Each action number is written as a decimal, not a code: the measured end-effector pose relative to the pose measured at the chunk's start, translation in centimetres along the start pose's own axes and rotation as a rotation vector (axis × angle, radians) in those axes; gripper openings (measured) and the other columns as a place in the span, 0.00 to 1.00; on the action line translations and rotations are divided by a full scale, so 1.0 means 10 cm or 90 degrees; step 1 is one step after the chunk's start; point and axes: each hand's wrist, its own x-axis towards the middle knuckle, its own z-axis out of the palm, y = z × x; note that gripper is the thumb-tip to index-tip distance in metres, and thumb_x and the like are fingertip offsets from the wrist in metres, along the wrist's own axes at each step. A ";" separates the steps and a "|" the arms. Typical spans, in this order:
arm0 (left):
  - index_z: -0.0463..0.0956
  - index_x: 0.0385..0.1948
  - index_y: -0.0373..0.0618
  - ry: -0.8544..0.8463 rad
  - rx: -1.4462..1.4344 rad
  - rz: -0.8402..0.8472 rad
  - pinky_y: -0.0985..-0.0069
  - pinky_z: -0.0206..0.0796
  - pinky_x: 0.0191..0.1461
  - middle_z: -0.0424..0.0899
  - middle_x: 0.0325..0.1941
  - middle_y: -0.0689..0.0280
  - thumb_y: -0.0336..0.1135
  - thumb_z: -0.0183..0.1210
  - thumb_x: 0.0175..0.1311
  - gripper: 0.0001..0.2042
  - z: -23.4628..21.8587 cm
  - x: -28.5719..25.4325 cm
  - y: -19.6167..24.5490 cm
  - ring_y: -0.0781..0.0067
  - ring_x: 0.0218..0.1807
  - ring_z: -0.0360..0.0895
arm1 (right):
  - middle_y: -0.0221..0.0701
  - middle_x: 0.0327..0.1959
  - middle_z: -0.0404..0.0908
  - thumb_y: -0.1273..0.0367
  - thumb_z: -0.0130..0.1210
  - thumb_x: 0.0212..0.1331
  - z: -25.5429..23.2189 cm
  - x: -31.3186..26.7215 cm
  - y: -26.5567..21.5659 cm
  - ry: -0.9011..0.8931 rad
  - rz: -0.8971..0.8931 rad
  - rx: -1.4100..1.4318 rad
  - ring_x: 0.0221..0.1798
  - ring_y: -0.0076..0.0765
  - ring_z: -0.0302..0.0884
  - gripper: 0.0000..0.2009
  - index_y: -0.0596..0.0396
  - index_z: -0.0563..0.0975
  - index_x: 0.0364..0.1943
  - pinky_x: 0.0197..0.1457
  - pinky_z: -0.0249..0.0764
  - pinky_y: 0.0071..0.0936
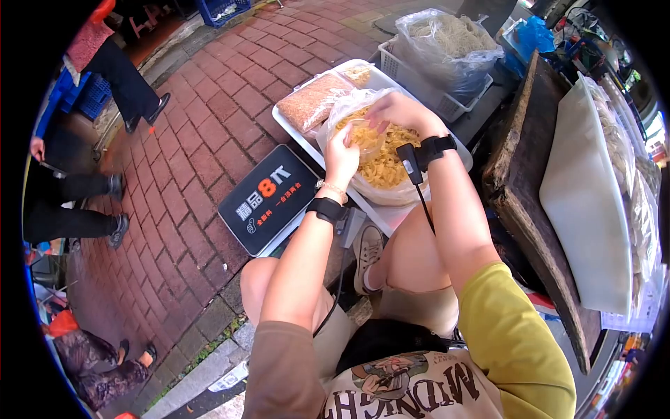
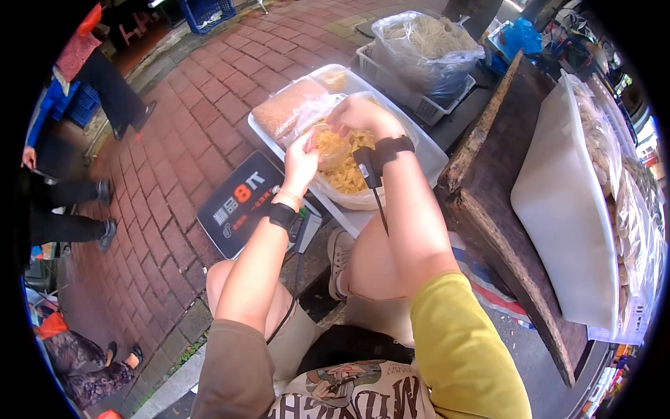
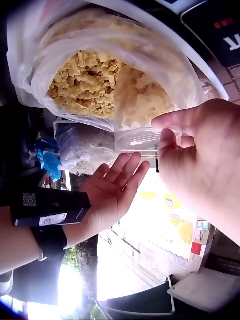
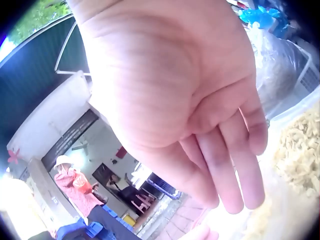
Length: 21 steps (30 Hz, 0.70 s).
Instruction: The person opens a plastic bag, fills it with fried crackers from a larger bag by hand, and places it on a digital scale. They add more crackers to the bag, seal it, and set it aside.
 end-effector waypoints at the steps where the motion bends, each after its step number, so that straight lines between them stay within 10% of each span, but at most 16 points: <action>1: 0.65 0.58 0.35 0.040 -0.028 -0.001 0.79 0.69 0.49 0.71 0.59 0.52 0.17 0.46 0.54 0.25 0.00 0.01 -0.03 0.67 0.61 0.70 | 0.44 0.40 0.81 0.72 0.57 0.46 -0.05 0.08 0.12 0.030 0.012 0.071 0.41 0.38 0.81 0.14 0.63 0.80 0.40 0.46 0.75 0.30; 2: 0.69 0.56 0.35 0.081 -0.057 -0.003 0.76 0.68 0.54 0.76 0.54 0.50 0.19 0.49 0.53 0.24 0.00 0.03 -0.06 0.65 0.58 0.73 | 0.44 0.40 0.81 0.72 0.57 0.46 0.00 0.13 0.27 0.030 0.013 0.068 0.41 0.38 0.81 0.14 0.63 0.80 0.40 0.46 0.75 0.30; 4: 0.69 0.56 0.36 0.099 -0.060 0.016 0.77 0.71 0.49 0.77 0.53 0.51 0.20 0.50 0.53 0.23 -0.05 0.08 -0.11 0.67 0.57 0.74 | 0.49 0.53 0.73 0.69 0.62 0.41 0.14 0.26 0.64 0.415 0.041 -0.179 0.54 0.41 0.74 0.22 0.59 0.78 0.45 0.55 0.70 0.35; 5: 0.69 0.55 0.36 0.115 -0.074 0.034 0.78 0.71 0.46 0.77 0.53 0.53 0.19 0.49 0.53 0.23 -0.08 0.09 -0.11 0.69 0.55 0.74 | 0.52 0.67 0.51 0.63 0.69 0.32 0.20 0.28 0.83 0.392 0.149 -0.145 0.66 0.49 0.59 0.41 0.50 0.67 0.60 0.63 0.63 0.40; 9: 0.69 0.55 0.35 0.112 -0.188 0.020 0.83 0.70 0.40 0.76 0.54 0.59 0.14 0.44 0.53 0.24 -0.09 -0.03 0.20 0.76 0.51 0.75 | 0.49 0.71 0.33 0.59 0.74 0.26 0.63 -0.08 1.04 0.374 0.395 -0.255 0.69 0.56 0.52 0.57 0.44 0.51 0.68 0.67 0.58 0.43; 11: 0.65 0.58 0.33 0.111 -0.172 -0.009 0.83 0.70 0.41 0.74 0.56 0.57 0.14 0.43 0.54 0.25 -0.09 -0.03 0.20 0.75 0.53 0.74 | 0.51 0.71 0.28 0.49 0.75 0.18 0.68 -0.17 1.13 0.189 0.460 -0.194 0.72 0.57 0.43 0.67 0.37 0.41 0.70 0.70 0.51 0.47; 17: 0.62 0.61 0.35 0.064 -0.170 -0.022 0.82 0.71 0.42 0.67 0.62 0.55 0.20 0.46 0.63 0.22 -0.15 0.01 0.15 0.73 0.55 0.71 | 0.45 0.70 0.41 0.54 0.75 0.21 0.70 -0.13 1.16 -0.101 0.429 -0.413 0.68 0.54 0.54 0.59 0.30 0.52 0.68 0.64 0.63 0.43; 21: 0.63 0.60 0.35 0.082 -0.166 -0.036 0.81 0.71 0.41 0.67 0.62 0.55 0.21 0.47 0.64 0.21 -0.16 0.00 0.21 0.74 0.54 0.72 | 0.40 0.62 0.59 0.62 0.74 0.23 0.73 -0.12 1.15 -0.065 0.417 -0.439 0.58 0.49 0.69 0.40 0.35 0.72 0.53 0.56 0.72 0.37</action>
